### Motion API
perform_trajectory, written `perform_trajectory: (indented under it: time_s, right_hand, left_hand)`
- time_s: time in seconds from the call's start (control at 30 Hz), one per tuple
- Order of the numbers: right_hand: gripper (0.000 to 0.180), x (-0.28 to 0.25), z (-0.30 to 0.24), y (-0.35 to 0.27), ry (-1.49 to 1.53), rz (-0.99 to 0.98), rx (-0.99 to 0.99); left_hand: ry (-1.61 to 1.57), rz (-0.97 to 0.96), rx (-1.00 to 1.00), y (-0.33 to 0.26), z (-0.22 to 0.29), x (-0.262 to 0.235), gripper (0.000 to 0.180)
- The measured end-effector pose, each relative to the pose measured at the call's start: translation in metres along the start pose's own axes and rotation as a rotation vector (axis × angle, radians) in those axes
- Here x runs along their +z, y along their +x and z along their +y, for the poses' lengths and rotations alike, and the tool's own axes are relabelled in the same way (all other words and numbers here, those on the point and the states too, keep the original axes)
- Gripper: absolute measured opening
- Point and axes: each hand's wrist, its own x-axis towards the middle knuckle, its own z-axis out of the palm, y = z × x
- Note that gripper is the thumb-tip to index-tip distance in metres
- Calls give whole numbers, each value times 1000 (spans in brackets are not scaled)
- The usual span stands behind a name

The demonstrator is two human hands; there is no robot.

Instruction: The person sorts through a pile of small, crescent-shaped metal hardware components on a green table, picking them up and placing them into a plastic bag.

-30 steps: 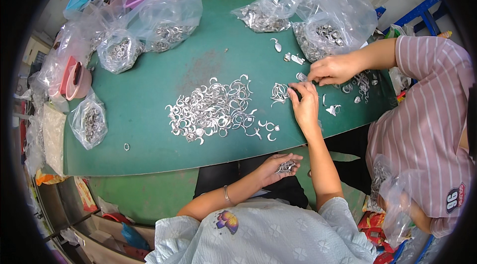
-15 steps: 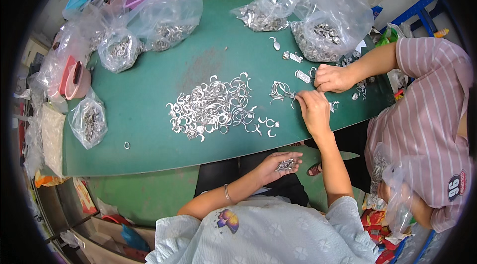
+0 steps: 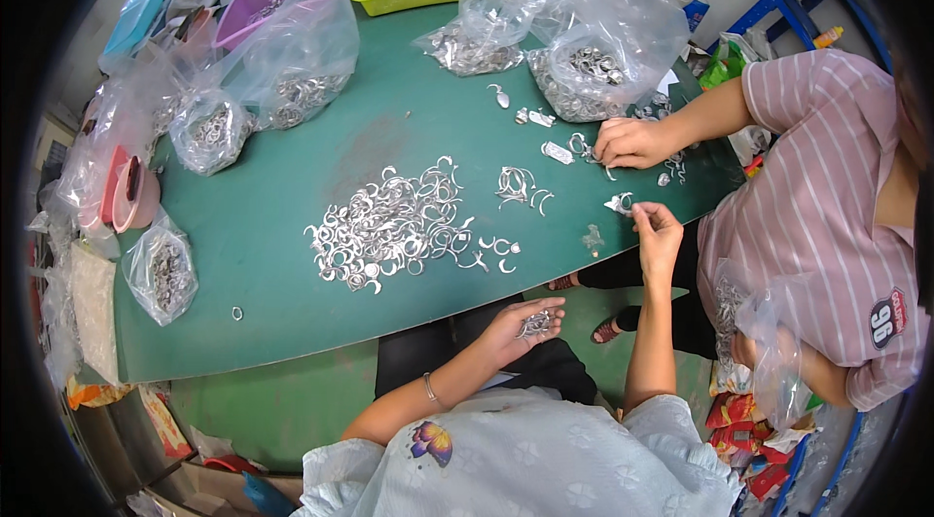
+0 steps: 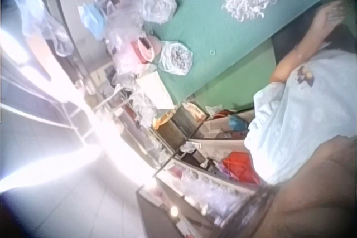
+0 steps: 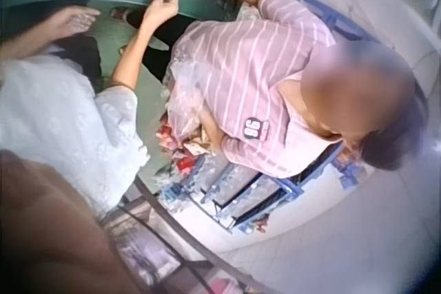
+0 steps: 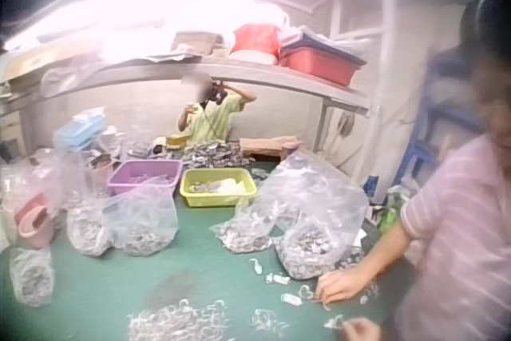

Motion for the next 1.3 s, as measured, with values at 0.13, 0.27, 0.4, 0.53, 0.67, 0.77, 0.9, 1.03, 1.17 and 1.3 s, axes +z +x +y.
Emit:
perform_trajectory:
  time_s: [0.13,0.27,0.4,0.53,0.67,0.77,0.9,1.03,1.17,1.3]
  right_hand:
    - [12,-3,14,30,-243,213,-157]
    - [17,-3,26,42,-450,262,-114]
    - [10,0,10,22,-651,311,-357]
    - [14,33,-38,-28,-353,-41,-421]
    - [41,76,-60,-35,-308,-481,-551]
    - [39,95,-55,-28,-373,-432,-646]
    - [35,88,-35,-28,-343,-519,-650]
    - [37,87,-43,-17,-150,-597,-541]
    - [45,110,-52,7,-349,-770,-735]
    - [36,101,-42,1,-320,-855,-745]
  left_hand:
    - [8,-15,-15,2,-1,2,34]
    - [8,-15,-22,0,0,5,34]
    - [-14,-7,-15,1,2,0,34]
    - [-30,-16,-10,1,0,-4,35]
    - [-79,-28,-21,7,-2,-7,37]
    - [-110,-16,-12,8,-1,-4,40]
    - [-199,-63,8,0,11,5,45]
    - [-266,-183,28,6,12,1,49]
    - [-228,-247,18,12,12,6,53]
    - [-246,-265,26,15,12,6,56]
